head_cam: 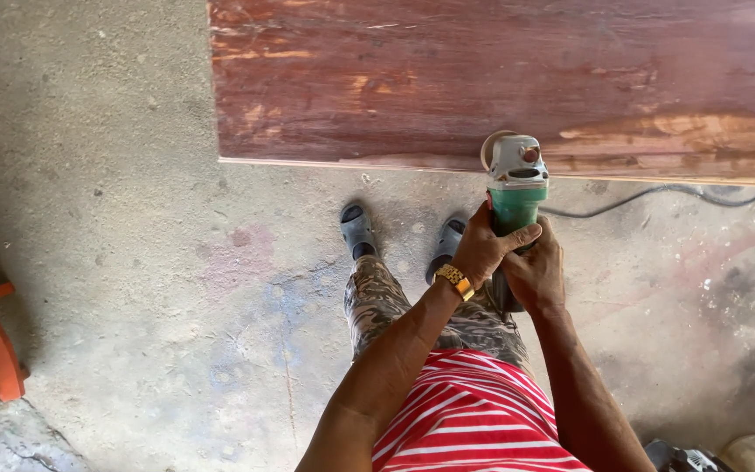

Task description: Sanding a large wooden surface using a handheld power grinder.

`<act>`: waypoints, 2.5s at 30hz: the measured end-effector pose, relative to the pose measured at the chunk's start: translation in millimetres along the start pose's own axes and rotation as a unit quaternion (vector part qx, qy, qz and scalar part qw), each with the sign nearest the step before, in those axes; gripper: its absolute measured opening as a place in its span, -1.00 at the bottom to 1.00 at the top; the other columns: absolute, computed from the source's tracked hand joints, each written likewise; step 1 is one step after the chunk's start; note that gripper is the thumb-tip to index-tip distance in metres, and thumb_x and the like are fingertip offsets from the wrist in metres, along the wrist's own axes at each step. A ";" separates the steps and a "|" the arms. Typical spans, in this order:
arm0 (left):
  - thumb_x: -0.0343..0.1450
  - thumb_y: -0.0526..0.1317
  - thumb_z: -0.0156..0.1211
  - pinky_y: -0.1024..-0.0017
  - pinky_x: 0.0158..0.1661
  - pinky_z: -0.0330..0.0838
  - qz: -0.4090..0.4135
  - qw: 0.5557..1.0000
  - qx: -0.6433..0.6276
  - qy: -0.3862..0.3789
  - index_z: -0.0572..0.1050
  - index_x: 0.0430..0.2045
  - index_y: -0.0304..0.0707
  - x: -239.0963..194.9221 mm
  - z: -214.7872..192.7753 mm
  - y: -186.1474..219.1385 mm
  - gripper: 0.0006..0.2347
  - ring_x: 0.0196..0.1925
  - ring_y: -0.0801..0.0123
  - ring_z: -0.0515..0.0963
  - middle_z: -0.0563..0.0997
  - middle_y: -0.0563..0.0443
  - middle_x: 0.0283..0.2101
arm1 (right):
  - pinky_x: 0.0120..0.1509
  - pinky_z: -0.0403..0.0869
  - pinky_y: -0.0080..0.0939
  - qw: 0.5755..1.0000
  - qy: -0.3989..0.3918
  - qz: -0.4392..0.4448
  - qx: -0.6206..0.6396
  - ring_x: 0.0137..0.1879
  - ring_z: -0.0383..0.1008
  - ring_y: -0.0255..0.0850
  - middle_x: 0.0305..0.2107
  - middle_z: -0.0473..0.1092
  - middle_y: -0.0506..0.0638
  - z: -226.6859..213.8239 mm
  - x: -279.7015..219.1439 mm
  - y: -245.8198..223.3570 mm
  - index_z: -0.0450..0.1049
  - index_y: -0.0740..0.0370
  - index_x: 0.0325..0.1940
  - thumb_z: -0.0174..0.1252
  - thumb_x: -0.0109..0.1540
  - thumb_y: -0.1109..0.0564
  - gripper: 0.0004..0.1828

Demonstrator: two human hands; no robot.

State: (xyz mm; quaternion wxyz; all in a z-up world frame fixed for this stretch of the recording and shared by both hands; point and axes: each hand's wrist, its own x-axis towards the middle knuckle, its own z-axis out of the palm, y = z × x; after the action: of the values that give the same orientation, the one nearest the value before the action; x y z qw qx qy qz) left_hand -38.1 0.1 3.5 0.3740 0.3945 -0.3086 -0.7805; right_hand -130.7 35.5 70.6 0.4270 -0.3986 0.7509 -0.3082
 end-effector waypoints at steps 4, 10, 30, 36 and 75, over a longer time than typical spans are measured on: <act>0.34 -0.11 0.48 0.37 0.03 0.53 0.018 0.999 0.022 0.017 0.44 0.05 -0.46 -5.2 -24.7 10.6 -0.50 -0.03 0.33 0.61 0.64 -0.13 -0.04 | -0.05 0.54 -0.18 0.999 -0.008 -0.017 -0.030 -0.07 0.56 -0.24 -0.19 0.56 0.13 23.7 -0.6 -15.7 0.38 0.35 0.07 0.25 0.20 0.15 -0.60; 0.32 -0.19 0.48 0.37 0.04 0.55 -0.001 0.998 -0.049 0.036 0.42 0.08 -0.40 -19.2 -59.2 33.1 -0.50 0.01 0.36 0.60 0.61 -0.08 -0.01 | -0.15 0.53 -0.14 0.997 -0.024 0.017 -0.071 -0.17 0.59 -0.20 -0.29 0.56 0.15 59.8 -3.3 -35.3 0.37 0.35 0.01 0.23 0.20 0.09 -0.62; 0.33 -0.18 0.48 0.36 0.05 0.59 0.000 0.995 -0.068 0.078 0.42 0.10 -0.39 -36.7 -140.7 64.9 -0.50 0.03 0.30 0.62 0.61 -0.11 0.02 | -0.15 0.50 0.06 0.991 -0.061 -0.044 -0.114 -0.19 0.57 0.02 -0.31 0.52 0.30 134.2 -2.3 -83.5 0.36 0.35 0.04 0.19 0.16 0.07 -0.57; 0.33 -0.22 0.47 0.35 -0.01 0.60 -0.005 0.997 -0.053 0.059 0.44 0.05 -0.43 -25.9 -94.4 45.1 -0.55 -0.05 0.29 0.63 0.63 -0.13 -0.05 | -0.18 0.53 -0.03 0.996 -0.034 0.041 -0.077 -0.25 0.58 -0.11 -0.35 0.55 0.23 93.6 -5.0 -71.7 0.37 0.32 -0.04 0.20 0.08 0.08 -0.58; 0.30 -0.12 0.50 0.37 0.07 0.50 -0.018 1.000 -0.021 0.001 0.43 0.09 -0.43 12.8 4.8 2.0 -0.46 0.02 0.31 0.59 0.62 -0.12 -0.01 | -0.14 0.52 -0.10 0.994 0.024 0.036 -0.098 -0.17 0.60 -0.14 -0.29 0.56 0.19 -4.0 10.5 -9.4 0.41 0.34 -0.01 0.25 0.17 0.07 -0.61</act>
State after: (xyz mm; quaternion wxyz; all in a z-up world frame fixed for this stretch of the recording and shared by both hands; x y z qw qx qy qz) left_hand -46.7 -10.7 2.4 0.3680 0.3926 -0.2849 -0.7932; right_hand -134.5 22.3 75.8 0.3787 -0.4031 0.8016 -0.2273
